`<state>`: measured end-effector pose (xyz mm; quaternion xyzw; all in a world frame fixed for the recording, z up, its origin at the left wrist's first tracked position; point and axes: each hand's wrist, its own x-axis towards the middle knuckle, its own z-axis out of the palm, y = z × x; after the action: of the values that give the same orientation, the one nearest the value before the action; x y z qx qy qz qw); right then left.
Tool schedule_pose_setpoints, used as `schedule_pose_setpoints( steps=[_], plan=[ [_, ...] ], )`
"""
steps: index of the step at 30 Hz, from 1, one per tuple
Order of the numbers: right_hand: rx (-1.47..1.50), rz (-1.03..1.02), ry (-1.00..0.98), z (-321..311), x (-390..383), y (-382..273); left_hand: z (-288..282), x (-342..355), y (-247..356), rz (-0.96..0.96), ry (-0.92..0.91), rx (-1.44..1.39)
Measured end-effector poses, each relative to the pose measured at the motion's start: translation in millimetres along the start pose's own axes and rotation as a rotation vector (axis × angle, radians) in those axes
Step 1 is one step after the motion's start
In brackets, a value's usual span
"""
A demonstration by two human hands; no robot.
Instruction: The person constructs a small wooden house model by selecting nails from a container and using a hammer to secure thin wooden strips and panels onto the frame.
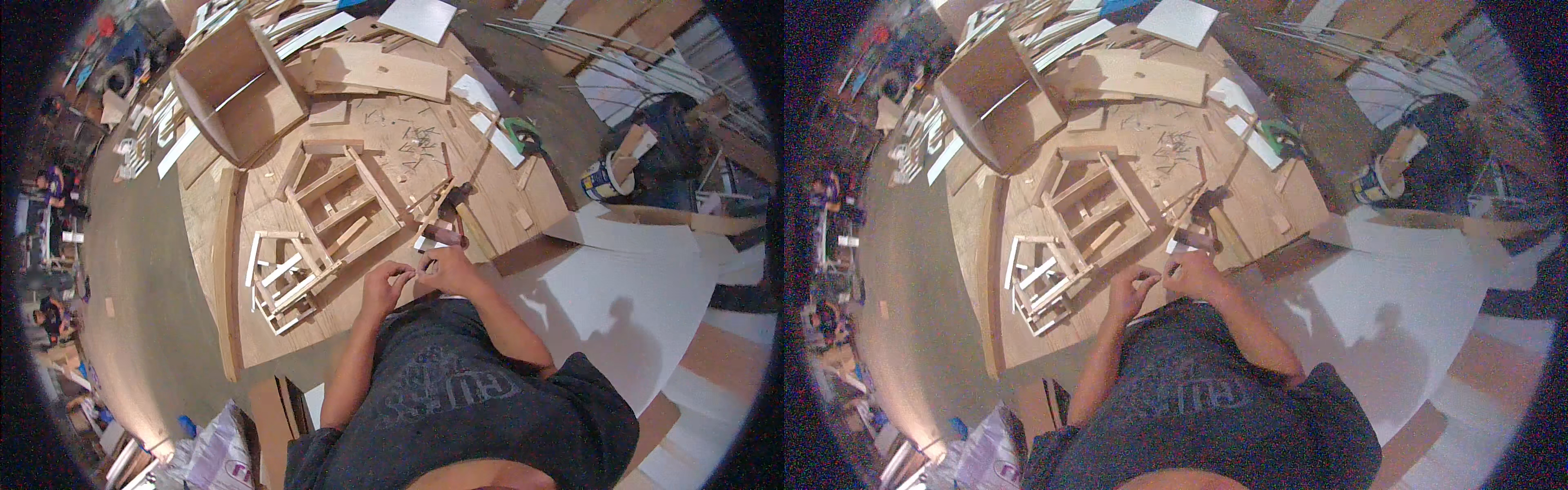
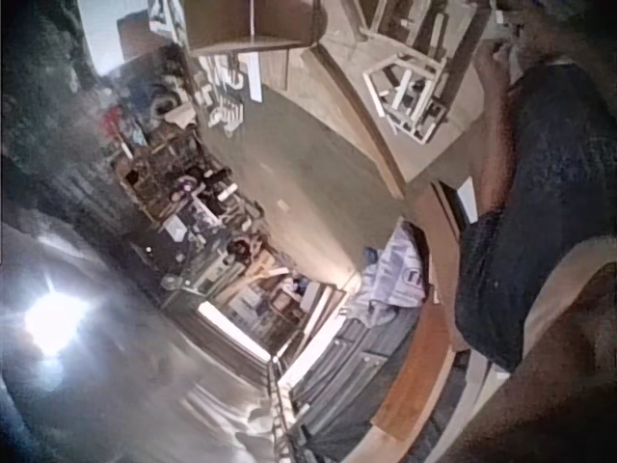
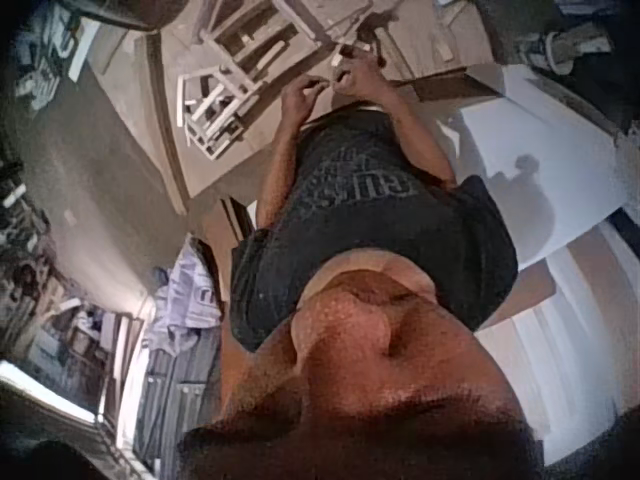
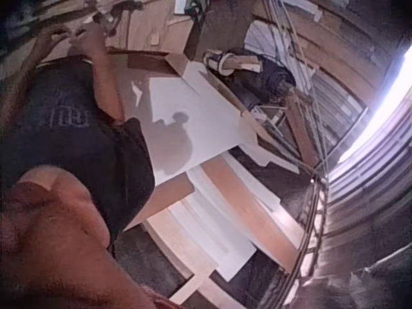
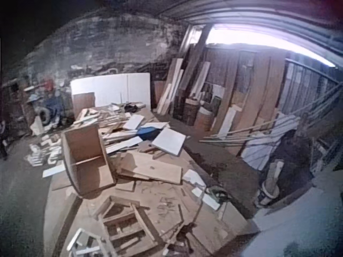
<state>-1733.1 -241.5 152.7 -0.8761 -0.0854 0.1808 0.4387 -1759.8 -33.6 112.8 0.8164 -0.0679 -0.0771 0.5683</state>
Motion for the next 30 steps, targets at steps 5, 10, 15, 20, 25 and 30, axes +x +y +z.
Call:
schedule_pose_setpoints(
  steps=[5,10,15,20,25,30],
  plan=[
    [0.028,0.087,0.103,14,-19,1,12,-5,-9,-0.023,-0.065,-0.031],
    [0.343,0.178,0.162,27,-31,9,18,-6,-8,0.053,-0.011,-0.092],
    [0.349,0.090,0.334,33,-28,15,17,-1,-4,-0.003,-0.008,-0.165],
    [0.332,-0.021,0.369,35,-10,-2,-15,-13,-1,0.004,0.141,-0.046],
    [0.232,-0.093,0.318,58,14,-23,-64,-39,-21,-0.075,0.378,0.026],
    [0.400,-0.034,0.234,88,31,-20,-86,-76,-44,-0.216,0.615,0.018]
  ],
)
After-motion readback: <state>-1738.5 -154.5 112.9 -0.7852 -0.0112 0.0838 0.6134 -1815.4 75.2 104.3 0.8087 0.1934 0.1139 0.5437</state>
